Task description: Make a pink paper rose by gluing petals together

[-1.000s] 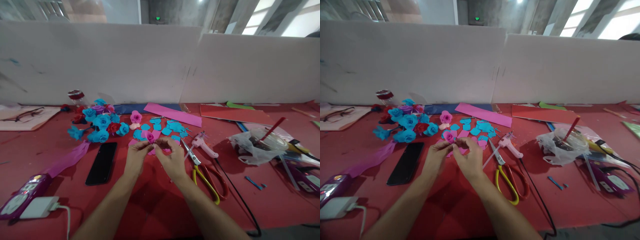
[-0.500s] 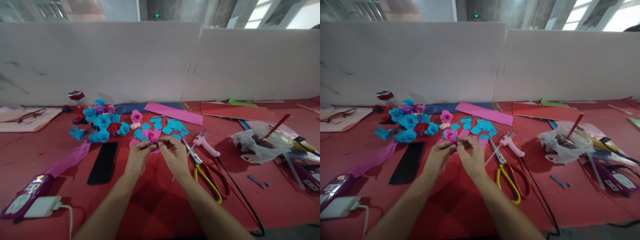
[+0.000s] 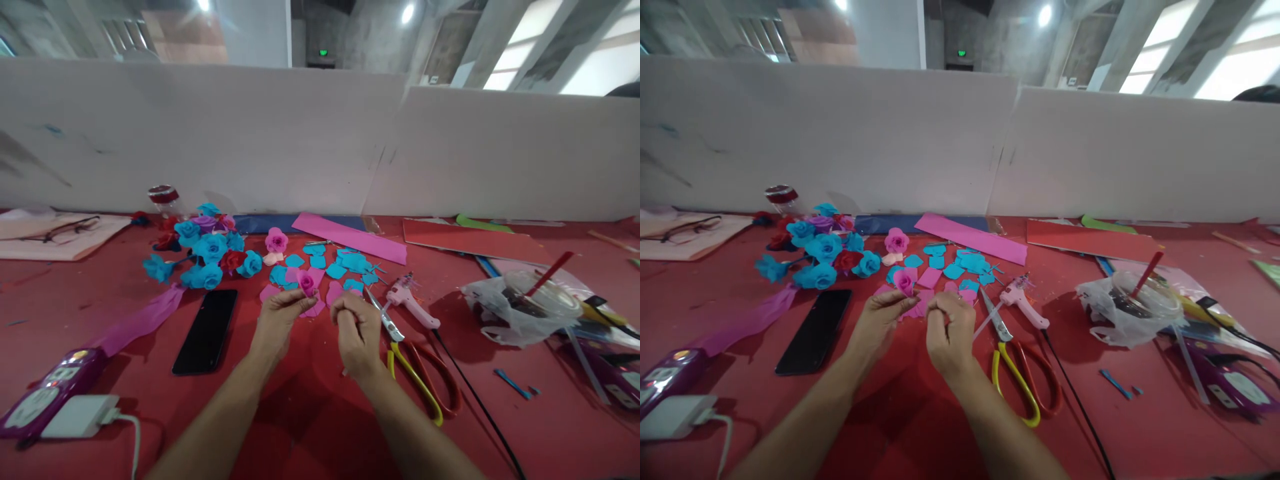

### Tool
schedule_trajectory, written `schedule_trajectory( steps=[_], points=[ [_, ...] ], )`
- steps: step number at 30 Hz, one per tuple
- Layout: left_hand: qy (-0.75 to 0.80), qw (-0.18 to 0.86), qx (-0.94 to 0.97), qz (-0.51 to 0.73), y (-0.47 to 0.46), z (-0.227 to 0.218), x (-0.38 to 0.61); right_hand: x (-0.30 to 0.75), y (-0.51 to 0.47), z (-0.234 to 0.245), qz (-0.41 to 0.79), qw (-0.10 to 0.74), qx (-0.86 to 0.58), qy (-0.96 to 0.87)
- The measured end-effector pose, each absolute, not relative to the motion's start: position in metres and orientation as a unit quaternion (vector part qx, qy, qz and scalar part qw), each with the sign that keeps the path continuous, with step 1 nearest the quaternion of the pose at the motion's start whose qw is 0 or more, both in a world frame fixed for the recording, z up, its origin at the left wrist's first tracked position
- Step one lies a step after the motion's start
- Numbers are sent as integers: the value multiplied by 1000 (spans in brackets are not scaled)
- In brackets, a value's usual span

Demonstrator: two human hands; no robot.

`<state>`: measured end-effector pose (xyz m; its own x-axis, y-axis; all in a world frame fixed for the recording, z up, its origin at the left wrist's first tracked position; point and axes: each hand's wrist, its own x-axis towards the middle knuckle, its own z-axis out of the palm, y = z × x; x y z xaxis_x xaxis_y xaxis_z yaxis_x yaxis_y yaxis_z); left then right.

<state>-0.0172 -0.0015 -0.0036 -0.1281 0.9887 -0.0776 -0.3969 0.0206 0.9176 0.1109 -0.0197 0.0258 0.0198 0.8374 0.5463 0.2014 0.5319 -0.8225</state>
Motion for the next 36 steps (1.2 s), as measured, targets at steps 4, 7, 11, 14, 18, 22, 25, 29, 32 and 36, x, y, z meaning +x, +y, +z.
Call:
schedule_trajectory(
  steps=[4,7,11,14,18,22,25,29,32,36],
  points=[
    [439,551,362,611,0,-3,-20,114,-16,24,342,589,-412,-606],
    [440,544,379,605,-1,0,-22,114,-9,23,392,603,-412,-559],
    [448,530,379,613,0,0,-24,113,1,19,486,606,-394,-491],
    [441,522,379,624,1,-2,-25,112,4,19,515,599,-392,-472],
    [430,525,380,628,3,-4,-26,111,4,19,519,604,-401,-453],
    [437,541,379,611,5,-7,-27,112,4,20,499,613,-414,-452],
    [448,547,378,597,5,-8,-25,114,5,19,476,635,-408,-451],
    [452,546,386,591,4,-9,-23,115,7,16,466,641,-419,-443],
    [463,533,406,580,2,-7,-22,116,7,14,447,614,-451,-468],
    [482,531,413,562,0,-6,-19,113,7,13,450,558,-445,-536]
  ],
)
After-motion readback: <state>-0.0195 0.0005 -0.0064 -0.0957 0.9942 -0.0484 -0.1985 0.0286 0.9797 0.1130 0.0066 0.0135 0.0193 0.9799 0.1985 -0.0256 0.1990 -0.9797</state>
